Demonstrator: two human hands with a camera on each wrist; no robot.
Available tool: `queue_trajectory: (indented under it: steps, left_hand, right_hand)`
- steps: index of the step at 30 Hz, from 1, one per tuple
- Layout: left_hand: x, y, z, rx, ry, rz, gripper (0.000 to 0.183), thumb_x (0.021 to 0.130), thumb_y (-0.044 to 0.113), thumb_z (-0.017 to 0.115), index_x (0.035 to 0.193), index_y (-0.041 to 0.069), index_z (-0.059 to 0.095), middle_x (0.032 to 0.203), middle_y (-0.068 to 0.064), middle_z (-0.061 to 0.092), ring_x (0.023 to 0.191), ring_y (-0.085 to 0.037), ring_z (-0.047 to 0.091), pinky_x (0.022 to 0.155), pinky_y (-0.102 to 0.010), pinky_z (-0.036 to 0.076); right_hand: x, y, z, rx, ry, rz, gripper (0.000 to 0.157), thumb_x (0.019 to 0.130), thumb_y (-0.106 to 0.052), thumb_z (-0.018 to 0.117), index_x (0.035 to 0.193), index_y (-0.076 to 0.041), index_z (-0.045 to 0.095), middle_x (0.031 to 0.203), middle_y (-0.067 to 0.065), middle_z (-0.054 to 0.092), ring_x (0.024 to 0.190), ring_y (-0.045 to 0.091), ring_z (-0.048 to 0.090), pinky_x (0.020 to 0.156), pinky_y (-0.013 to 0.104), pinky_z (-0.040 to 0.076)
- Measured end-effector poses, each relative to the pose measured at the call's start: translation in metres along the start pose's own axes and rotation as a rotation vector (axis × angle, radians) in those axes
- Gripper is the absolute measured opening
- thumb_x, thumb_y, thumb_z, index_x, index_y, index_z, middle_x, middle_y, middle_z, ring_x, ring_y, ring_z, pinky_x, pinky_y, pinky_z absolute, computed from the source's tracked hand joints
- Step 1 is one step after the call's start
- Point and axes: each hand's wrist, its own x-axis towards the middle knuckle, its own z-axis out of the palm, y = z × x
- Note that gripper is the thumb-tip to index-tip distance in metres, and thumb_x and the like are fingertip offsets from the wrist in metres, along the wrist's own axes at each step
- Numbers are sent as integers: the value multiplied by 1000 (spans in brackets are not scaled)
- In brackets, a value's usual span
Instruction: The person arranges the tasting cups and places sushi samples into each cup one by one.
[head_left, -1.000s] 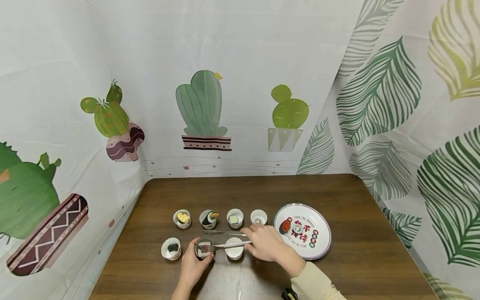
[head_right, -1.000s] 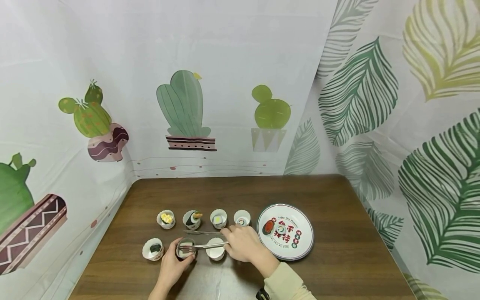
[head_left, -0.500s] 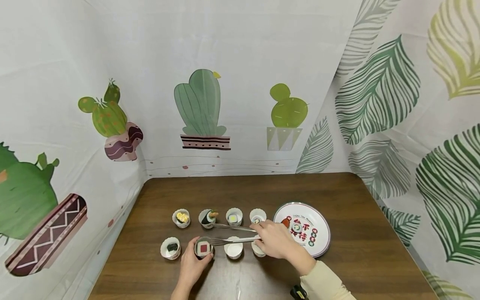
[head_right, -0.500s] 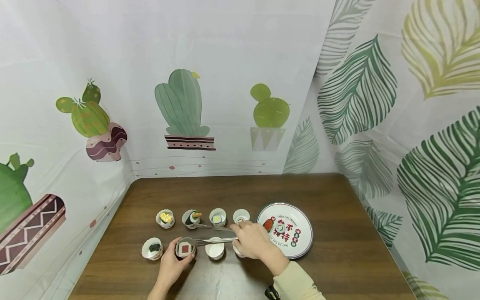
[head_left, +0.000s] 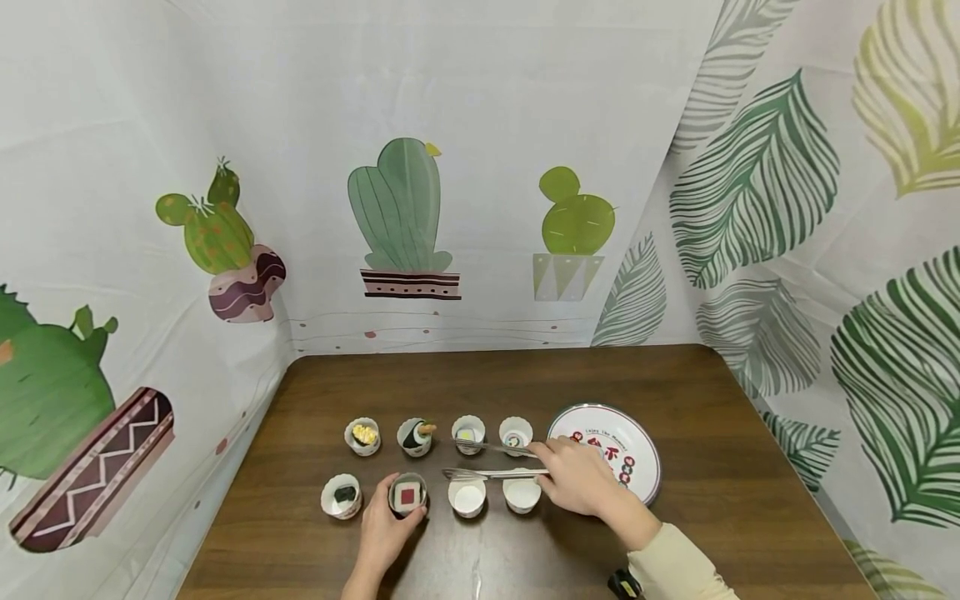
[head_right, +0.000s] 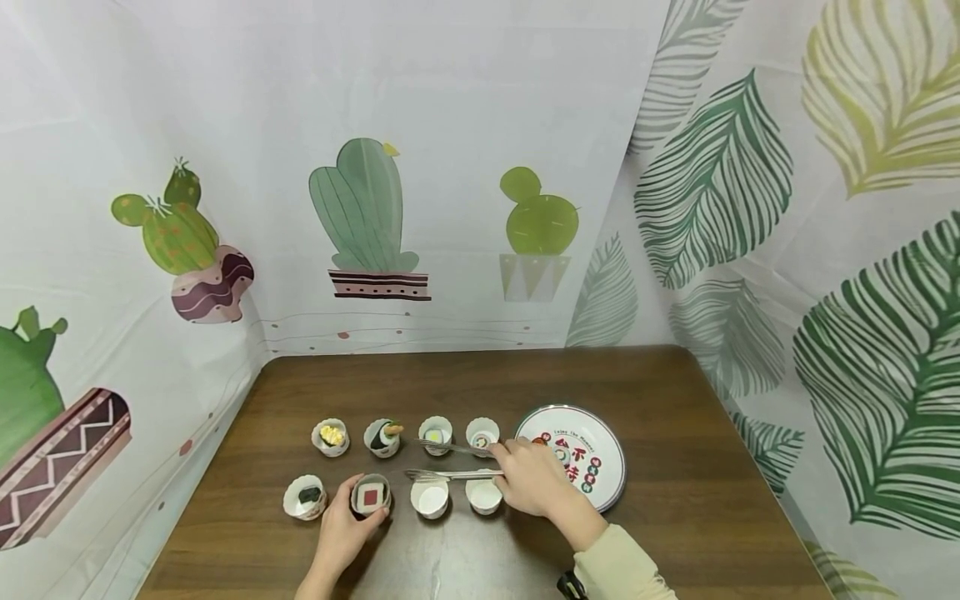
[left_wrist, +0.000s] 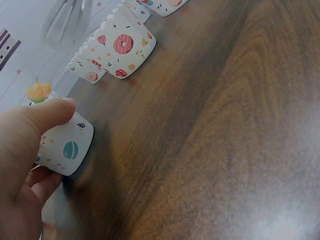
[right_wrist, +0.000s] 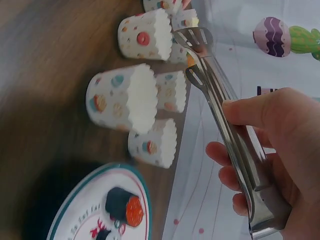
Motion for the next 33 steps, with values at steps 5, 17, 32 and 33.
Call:
queue_trajectory:
  steps: [5,17,32,33]
  left_hand:
    - [0,0,0,0,3,3,69,59,17,84,119,2,52,105,-17,63,95,-32,60,78,-45,45]
    - [0,0,-1,-4,-2,0,69,60,16,84,119,2,52,106,-16,63,96,-31,60,79,-45,45]
    - [-1,-1,0,-4,2,6,70,60,16,84,120,2,52,106,-18,63,95,-32,60,79,-45,45]
    - [-1,-1,0,-4,4,7,70,60,16,84,120,2,52,107,-18,63,96,-32,60,79,-45,45]
  right_hand:
    - [-8,12,-3,-7,-18,25,39,76,-32,67,111,-14,62,92,2,65,83,21,62,60,36,49]
    - [-31,43,-8,-54,42,63,38,73,-30,69,107,-15,64,84,-2,64,77,17,61,53,33,46]
    - [-52,65,-30,-14,45,169,40,74,-30,69,110,-15,63,93,3,66,86,20,63,57,36,49]
    - [-54,68,-31,-17,42,181,40,74,-30,69,110,-14,62,94,4,66,87,21,63,58,37,49]
